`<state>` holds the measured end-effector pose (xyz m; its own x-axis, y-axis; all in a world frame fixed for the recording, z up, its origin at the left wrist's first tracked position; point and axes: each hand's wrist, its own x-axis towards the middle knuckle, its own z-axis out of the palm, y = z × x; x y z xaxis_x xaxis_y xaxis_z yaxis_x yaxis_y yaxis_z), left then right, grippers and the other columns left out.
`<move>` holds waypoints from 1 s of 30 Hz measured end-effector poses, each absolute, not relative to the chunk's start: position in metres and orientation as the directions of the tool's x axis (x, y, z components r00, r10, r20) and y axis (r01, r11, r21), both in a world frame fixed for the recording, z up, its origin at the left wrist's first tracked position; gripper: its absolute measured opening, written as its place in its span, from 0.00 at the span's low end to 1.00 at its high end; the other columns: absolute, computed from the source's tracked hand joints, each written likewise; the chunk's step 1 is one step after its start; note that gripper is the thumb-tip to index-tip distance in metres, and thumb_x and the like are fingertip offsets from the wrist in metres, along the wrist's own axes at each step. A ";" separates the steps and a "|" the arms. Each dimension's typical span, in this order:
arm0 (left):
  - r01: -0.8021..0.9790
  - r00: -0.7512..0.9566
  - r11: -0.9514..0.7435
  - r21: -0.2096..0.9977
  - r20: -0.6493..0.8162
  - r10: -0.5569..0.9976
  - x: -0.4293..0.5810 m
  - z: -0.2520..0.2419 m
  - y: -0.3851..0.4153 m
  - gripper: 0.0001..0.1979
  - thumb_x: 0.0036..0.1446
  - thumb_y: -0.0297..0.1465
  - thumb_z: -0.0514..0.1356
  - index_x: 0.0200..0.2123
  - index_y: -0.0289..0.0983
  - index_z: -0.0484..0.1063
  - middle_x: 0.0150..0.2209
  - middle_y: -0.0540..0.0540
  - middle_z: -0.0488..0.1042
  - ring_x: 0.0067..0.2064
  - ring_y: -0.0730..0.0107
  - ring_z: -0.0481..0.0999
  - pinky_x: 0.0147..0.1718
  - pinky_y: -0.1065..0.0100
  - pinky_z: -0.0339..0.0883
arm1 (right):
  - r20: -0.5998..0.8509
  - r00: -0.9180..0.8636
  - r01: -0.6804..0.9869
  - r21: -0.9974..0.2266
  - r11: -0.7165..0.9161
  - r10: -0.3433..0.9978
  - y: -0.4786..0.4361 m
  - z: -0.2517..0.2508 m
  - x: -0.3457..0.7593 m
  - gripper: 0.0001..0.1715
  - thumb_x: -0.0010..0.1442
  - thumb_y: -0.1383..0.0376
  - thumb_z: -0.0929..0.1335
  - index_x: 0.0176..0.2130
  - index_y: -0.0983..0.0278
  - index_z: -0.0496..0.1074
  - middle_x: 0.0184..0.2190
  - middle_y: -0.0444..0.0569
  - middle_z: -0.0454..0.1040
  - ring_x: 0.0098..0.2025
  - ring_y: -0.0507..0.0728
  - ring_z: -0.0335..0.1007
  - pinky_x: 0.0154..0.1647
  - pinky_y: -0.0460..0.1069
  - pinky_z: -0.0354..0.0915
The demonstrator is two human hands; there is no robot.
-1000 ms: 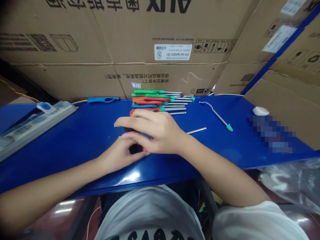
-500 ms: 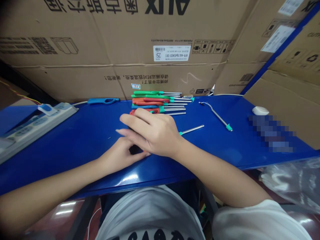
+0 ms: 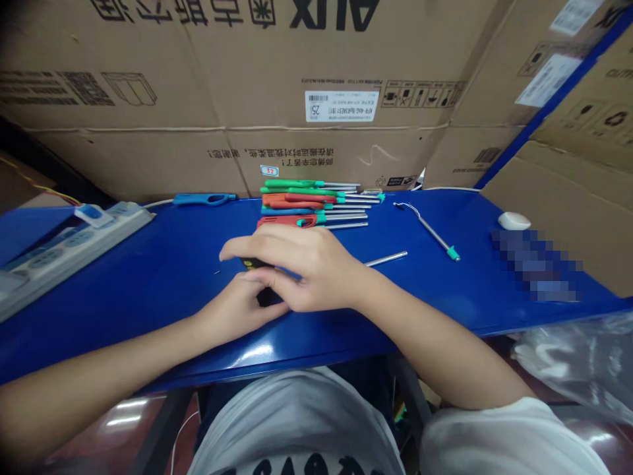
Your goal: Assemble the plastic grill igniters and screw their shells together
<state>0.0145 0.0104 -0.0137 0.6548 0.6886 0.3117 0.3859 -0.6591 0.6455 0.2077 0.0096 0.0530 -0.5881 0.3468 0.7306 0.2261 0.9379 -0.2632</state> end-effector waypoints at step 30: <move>0.628 0.721 -0.701 0.337 0.085 0.688 -0.007 0.013 0.019 0.21 0.64 0.27 0.58 0.60 0.40 0.67 0.54 0.41 0.75 0.55 0.56 0.74 0.55 0.55 0.70 | 0.537 0.337 0.932 -0.309 -0.192 0.773 0.075 0.058 0.380 0.10 0.61 0.67 0.63 0.39 0.65 0.74 0.45 0.61 0.76 0.50 0.66 0.71 0.52 0.55 0.65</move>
